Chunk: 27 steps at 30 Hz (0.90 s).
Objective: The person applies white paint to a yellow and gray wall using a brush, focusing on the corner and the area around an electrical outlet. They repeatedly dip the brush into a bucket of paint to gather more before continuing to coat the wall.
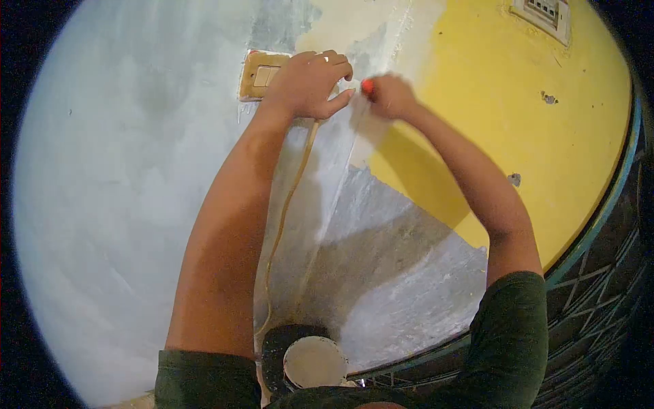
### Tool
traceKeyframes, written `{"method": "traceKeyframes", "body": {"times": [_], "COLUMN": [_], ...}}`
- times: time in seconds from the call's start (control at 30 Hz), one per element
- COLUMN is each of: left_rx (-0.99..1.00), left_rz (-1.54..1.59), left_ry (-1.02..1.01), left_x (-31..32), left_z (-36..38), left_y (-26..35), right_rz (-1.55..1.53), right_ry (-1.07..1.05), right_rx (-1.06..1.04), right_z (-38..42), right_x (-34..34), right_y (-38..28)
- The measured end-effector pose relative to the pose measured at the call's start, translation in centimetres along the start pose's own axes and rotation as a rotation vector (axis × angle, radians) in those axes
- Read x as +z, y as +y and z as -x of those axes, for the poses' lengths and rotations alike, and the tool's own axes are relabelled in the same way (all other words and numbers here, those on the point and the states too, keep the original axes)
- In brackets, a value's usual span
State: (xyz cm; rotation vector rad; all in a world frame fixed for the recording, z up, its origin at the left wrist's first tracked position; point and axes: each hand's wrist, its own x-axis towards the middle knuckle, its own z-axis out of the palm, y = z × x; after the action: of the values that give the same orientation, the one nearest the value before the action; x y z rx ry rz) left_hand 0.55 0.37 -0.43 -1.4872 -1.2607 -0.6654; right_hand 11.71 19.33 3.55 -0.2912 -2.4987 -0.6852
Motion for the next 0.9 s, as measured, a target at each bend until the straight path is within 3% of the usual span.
{"method": "traceKeyframes", "body": {"times": [0.07, 0.17, 0.23, 0.4, 0.47, 0.5, 0.63, 0.73, 0.8, 0.87, 0.9], "left_rx": [0.009, -0.009, -0.001, 0.005, -0.035, -0.028, 0.026, 0.016, -0.001, 0.006, 0.006], "left_rz": [0.000, -0.004, 0.003, 0.067, 0.007, 0.011, 0.007, 0.038, 0.065, 0.212, 0.203], "left_ry": [0.008, 0.007, 0.020, 0.020, 0.017, 0.012, -0.002, -0.067, -0.113, 0.133, 0.123], "left_x": [0.1, 0.2, 0.3, 0.1, -0.2, -0.3, -0.5, -0.9, -1.5, -2.4, -3.2], "left_z": [0.0, 0.0, -0.1, -0.1, -0.1, -0.1, -0.5, -1.0, -1.0, -0.7, -0.3], "left_y": [-0.1, -0.1, -0.1, 0.0, 0.3, 0.4, 0.4, 0.0, 0.8, 2.2, 3.6], "right_rz": [0.079, 0.180, 0.308, 0.330, 0.264, 0.183, 0.166, -0.003, -0.242, -0.323, -0.272], "right_ry": [0.139, 0.244, 0.429, 0.336, 0.113, 0.207, 0.038, 0.000, -0.153, -0.125, -0.073], "right_rx": [0.042, 0.144, -0.025, -0.271, -0.221, -0.325, -0.359, -0.268, -0.197, -0.158, -0.112], "right_z": [-3.3, -4.9, -4.8, -2.7, 1.2, 3.0, 10.1, 14.3, 15.9, 15.7, 14.7], "right_x": [-2.9, -8.3, -10.1, -0.4, 2.7, 5.7, 12.4, 14.4, 14.8, 14.4, 14.5], "right_y": [3.6, 3.7, 2.8, 4.1, 0.4, -0.2, -5.2, -7.7, -8.7, -8.0, -7.0]}}
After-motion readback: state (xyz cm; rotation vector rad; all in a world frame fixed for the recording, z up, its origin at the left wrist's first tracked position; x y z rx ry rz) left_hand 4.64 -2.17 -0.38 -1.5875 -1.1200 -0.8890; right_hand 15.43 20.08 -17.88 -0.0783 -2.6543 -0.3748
